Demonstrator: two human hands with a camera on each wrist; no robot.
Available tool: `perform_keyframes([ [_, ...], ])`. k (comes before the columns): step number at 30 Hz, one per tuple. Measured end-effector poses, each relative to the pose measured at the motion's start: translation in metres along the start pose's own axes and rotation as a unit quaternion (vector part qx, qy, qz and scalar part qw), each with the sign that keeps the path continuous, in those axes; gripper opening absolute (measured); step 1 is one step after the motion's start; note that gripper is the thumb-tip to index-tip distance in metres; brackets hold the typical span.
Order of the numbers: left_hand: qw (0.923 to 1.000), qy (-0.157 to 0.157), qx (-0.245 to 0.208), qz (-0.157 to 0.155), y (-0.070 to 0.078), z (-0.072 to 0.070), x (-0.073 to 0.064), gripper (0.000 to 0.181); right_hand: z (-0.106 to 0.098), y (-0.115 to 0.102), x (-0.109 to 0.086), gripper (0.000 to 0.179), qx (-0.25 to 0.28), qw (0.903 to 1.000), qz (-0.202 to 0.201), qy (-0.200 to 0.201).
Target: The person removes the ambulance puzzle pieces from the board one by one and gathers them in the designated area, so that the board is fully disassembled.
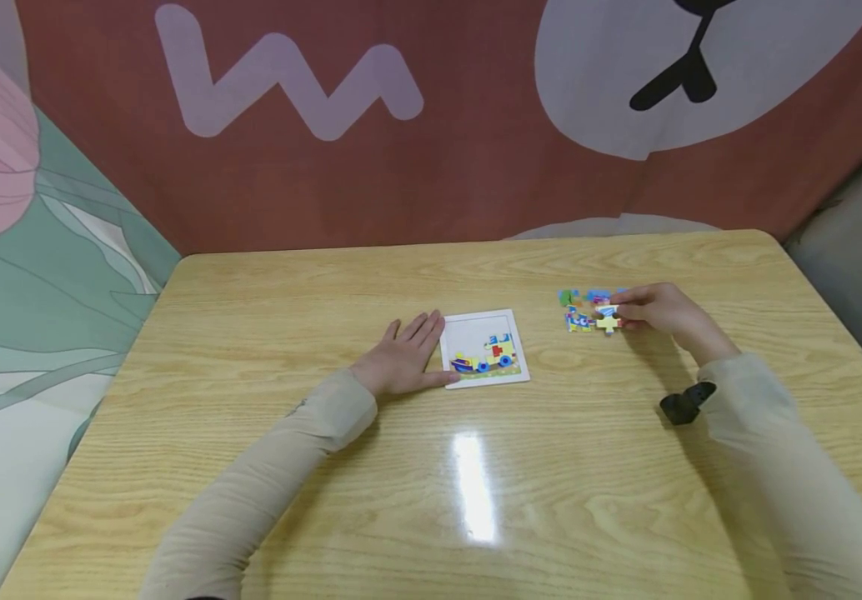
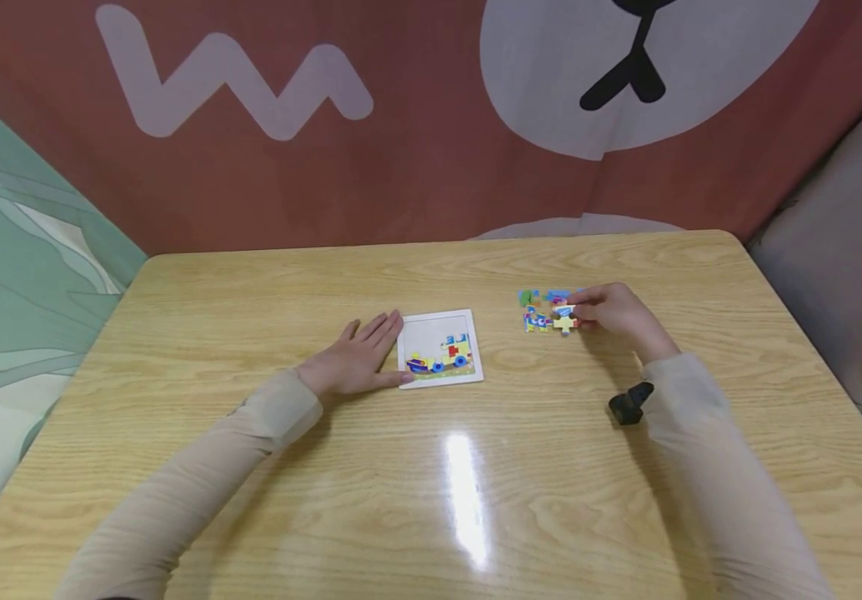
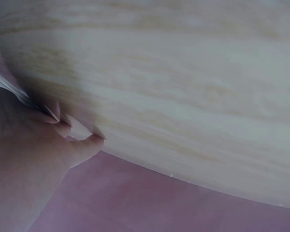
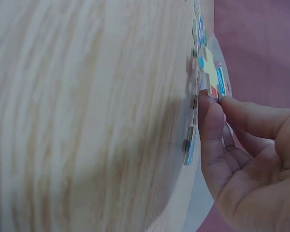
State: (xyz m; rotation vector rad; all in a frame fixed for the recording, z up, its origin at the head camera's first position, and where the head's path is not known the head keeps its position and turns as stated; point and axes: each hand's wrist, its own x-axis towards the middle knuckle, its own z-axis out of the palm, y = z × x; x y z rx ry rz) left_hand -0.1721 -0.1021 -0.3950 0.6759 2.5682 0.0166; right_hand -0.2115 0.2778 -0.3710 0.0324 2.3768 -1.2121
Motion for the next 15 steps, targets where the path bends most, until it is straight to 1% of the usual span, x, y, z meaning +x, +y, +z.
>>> perform_keyframes([
  [6, 1.0000, -0.001, 0.000, -0.001, 0.0002, -0.0002, -0.0002, 0.095, -0.0001, 0.0001, 0.0019, 0.044, -0.013, 0.9999, 0.007, 0.001],
  [15, 1.0000, -0.001, 0.000, -0.001, -0.0001, 0.0000, -0.0003, 0.096, 0.0000, 0.0047, 0.0039, 0.044, 0.018, 0.9998, 0.010, -0.007],
])
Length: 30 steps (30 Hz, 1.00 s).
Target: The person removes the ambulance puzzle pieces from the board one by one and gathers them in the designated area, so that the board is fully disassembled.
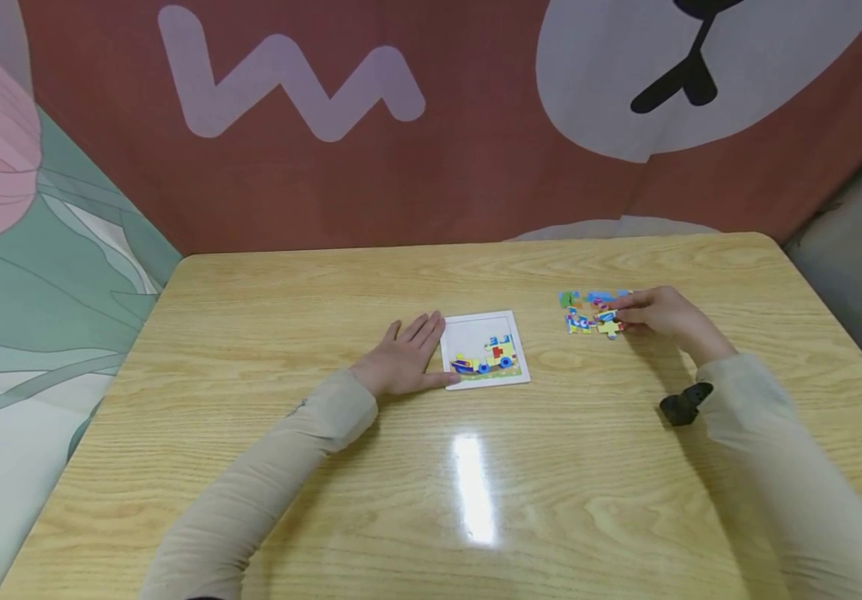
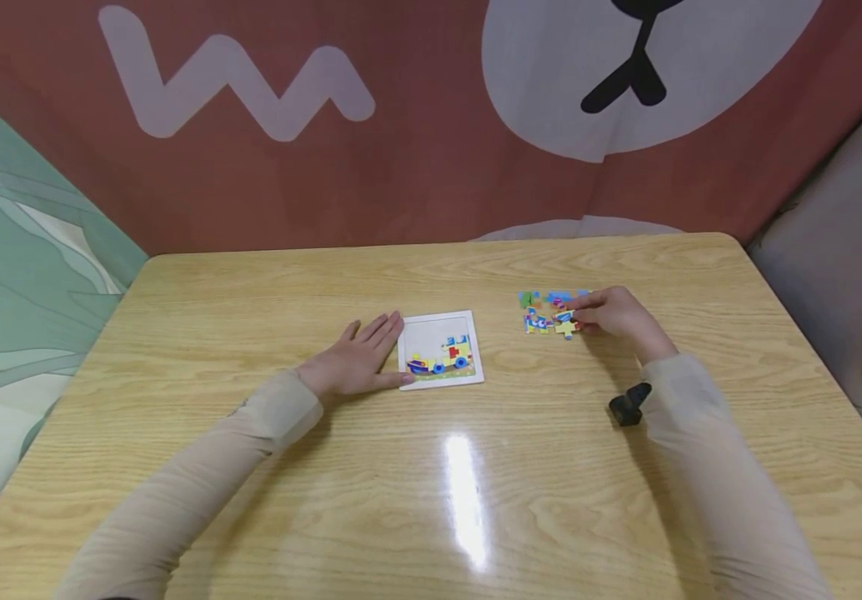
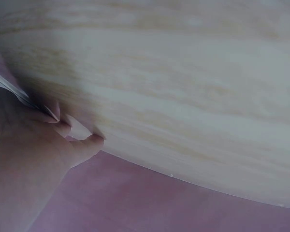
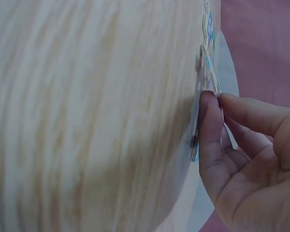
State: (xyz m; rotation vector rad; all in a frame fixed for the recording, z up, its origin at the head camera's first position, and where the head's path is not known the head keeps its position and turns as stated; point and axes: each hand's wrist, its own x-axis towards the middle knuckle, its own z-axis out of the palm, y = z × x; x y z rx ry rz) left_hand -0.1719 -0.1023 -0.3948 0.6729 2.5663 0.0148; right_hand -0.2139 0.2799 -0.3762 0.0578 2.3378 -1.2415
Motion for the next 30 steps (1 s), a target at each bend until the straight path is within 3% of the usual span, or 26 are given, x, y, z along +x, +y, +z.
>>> perform_keyframes([
  [30, 1.0000, 0.005, -0.001, 0.004, 0.0001, 0.0000, -0.0012, 0.094, -0.0009, 0.0010, 0.0009, 0.045, 0.002, 0.9999, 0.010, -0.003],
])
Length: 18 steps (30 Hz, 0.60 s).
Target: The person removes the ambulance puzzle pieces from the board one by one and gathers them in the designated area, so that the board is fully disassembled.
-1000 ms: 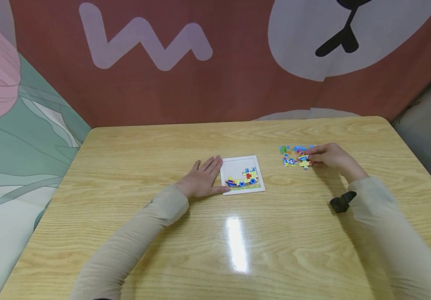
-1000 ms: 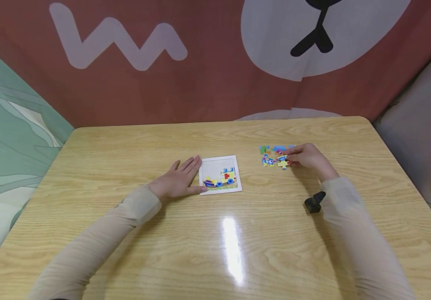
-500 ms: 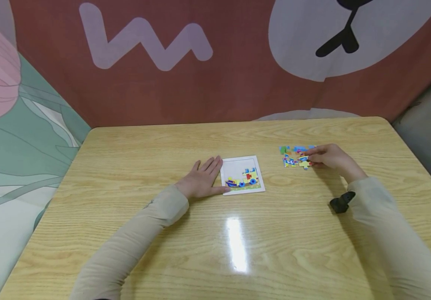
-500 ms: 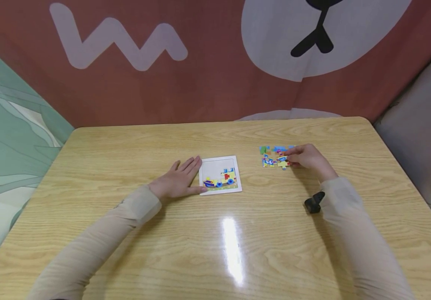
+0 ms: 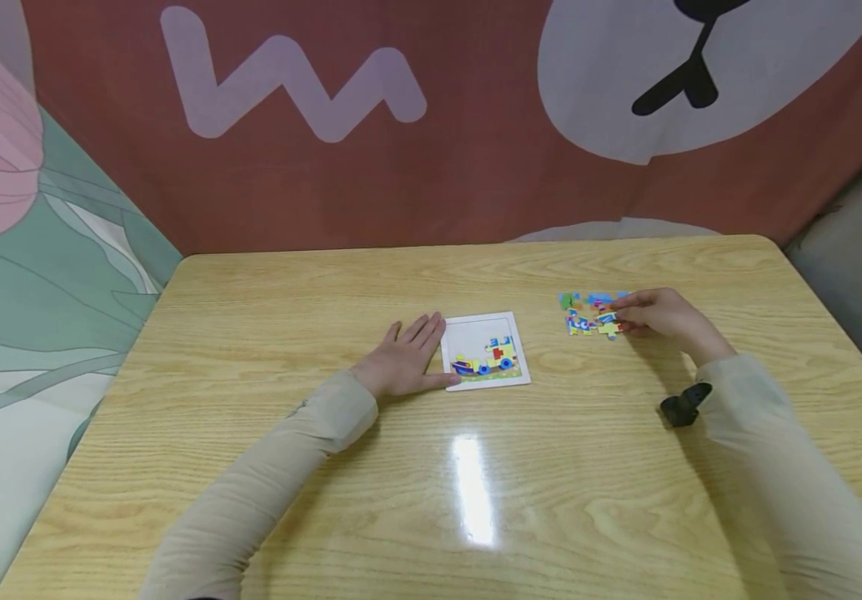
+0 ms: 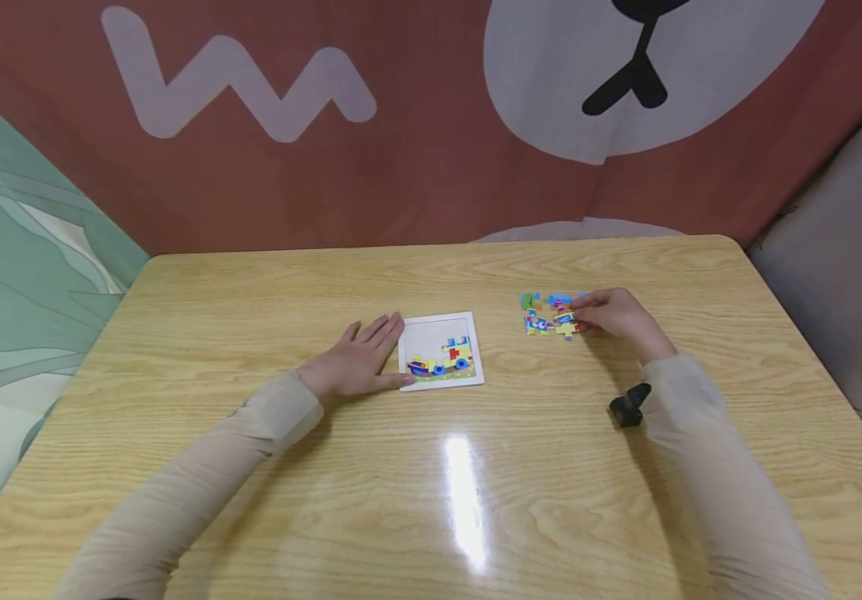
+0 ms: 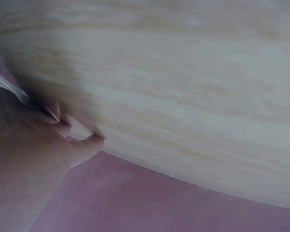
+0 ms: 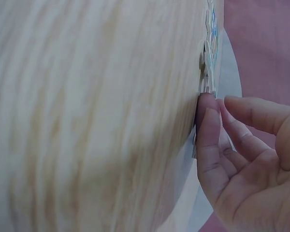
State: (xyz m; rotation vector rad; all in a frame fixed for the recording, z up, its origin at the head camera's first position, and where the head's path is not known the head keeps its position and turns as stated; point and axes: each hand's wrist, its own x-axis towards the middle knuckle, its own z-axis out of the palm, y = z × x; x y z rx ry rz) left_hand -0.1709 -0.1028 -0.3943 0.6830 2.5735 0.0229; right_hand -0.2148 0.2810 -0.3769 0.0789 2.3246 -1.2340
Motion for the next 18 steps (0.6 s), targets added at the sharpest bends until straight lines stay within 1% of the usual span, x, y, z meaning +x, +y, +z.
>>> perform_keyframes([
  [6, 1.0000, 0.002, 0.002, 0.001, 0.0002, -0.0002, -0.0003, 0.094, -0.0015, 0.0009, -0.0006, 0.043, -0.001, 1.0000, 0.001, -0.003],
  [12, 1.0000, -0.002, 0.001, 0.001, 0.0006, -0.0003, -0.0005, 0.094, -0.0008, 0.0010, -0.0024, 0.045, 0.005, 0.9999, -0.011, -0.001],
  [18, 1.0000, 0.000, 0.000, 0.000, 0.0007, -0.0008, -0.0006, 0.093, 0.0058, -0.0085, -0.0039, 0.044, -0.011, 0.9995, -0.026, 0.012],
])
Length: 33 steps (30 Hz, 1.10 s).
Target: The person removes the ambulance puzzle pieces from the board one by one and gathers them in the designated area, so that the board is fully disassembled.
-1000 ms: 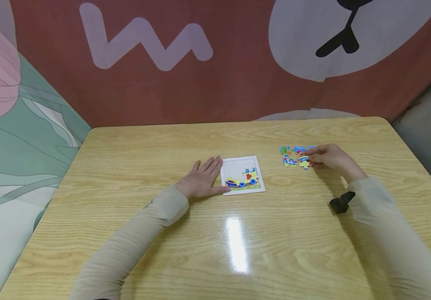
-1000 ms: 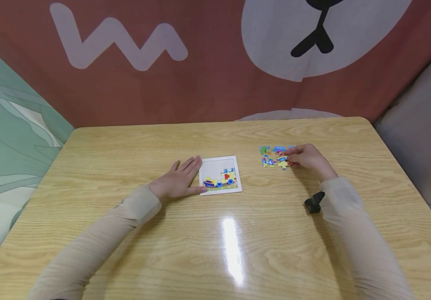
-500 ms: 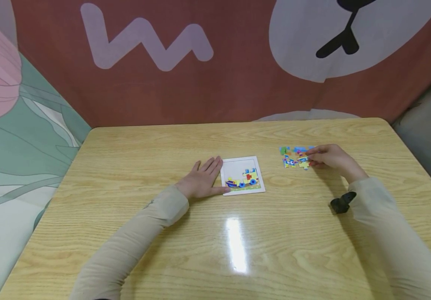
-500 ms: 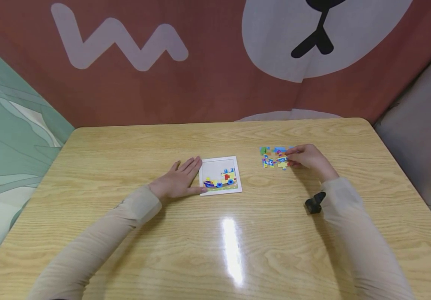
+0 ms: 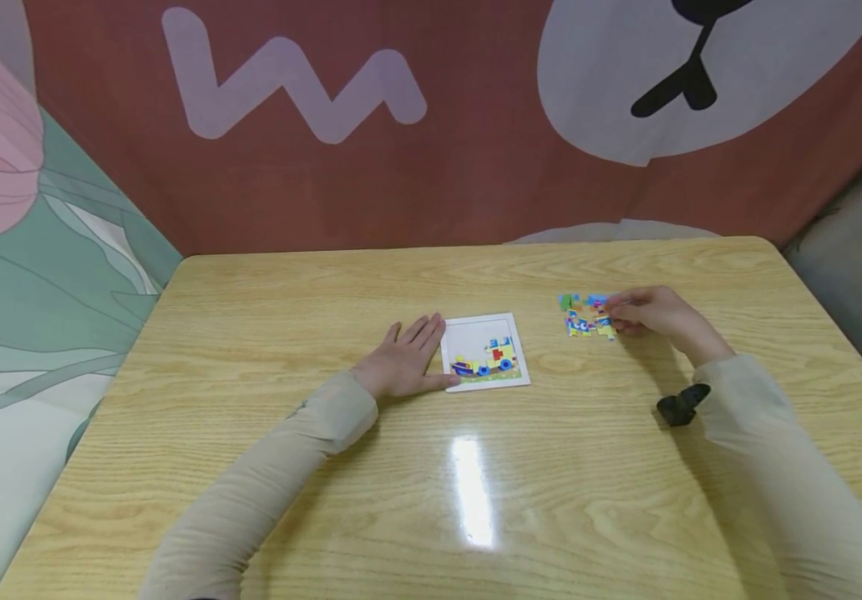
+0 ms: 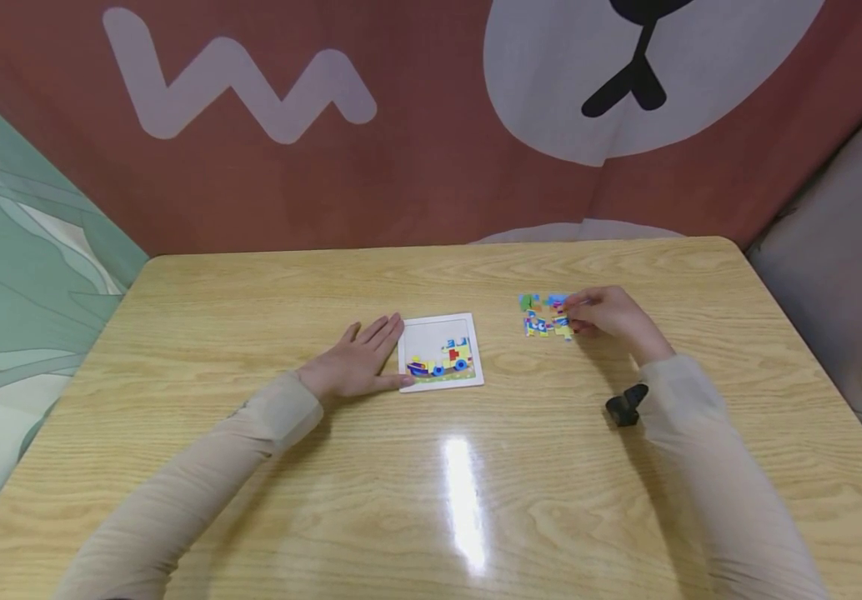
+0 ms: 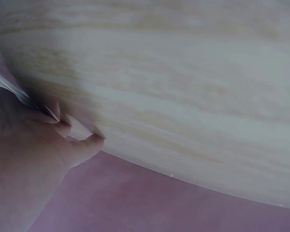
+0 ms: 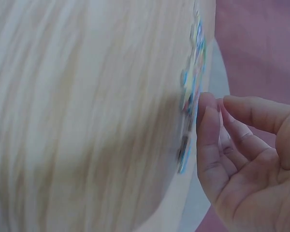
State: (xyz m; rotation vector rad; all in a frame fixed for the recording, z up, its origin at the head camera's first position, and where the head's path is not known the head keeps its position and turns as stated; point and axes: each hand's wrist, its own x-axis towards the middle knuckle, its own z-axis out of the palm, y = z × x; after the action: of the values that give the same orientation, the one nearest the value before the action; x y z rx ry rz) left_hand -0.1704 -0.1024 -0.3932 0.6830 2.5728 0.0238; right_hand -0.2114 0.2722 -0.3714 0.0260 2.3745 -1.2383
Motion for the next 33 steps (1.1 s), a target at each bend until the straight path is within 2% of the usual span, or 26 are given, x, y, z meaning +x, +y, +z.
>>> perform_keyframes([
  [8, 1.0000, 0.004, 0.000, 0.001, 0.000, 0.001, 0.000, 0.093, 0.019, -0.020, -0.001, 0.044, -0.031, 0.9991, -0.029, -0.005],
  [14, 1.0000, 0.003, 0.001, 0.003, -0.001, 0.001, 0.001, 0.094, 0.036, -0.035, -0.002, 0.040, -0.037, 0.9975, -0.055, -0.025],
  [22, 1.0000, -0.002, 0.001, 0.000, 0.000, 0.001, 0.001, 0.094, 0.063, -0.053, -0.005, 0.035, -0.066, 0.9932, -0.090, -0.031],
  [33, 1.0000, -0.001, 0.000, 0.000, 0.000, 0.001, 0.001, 0.094, 0.088, -0.063, -0.002, 0.032, -0.079, 0.9880, -0.124, -0.046],
])
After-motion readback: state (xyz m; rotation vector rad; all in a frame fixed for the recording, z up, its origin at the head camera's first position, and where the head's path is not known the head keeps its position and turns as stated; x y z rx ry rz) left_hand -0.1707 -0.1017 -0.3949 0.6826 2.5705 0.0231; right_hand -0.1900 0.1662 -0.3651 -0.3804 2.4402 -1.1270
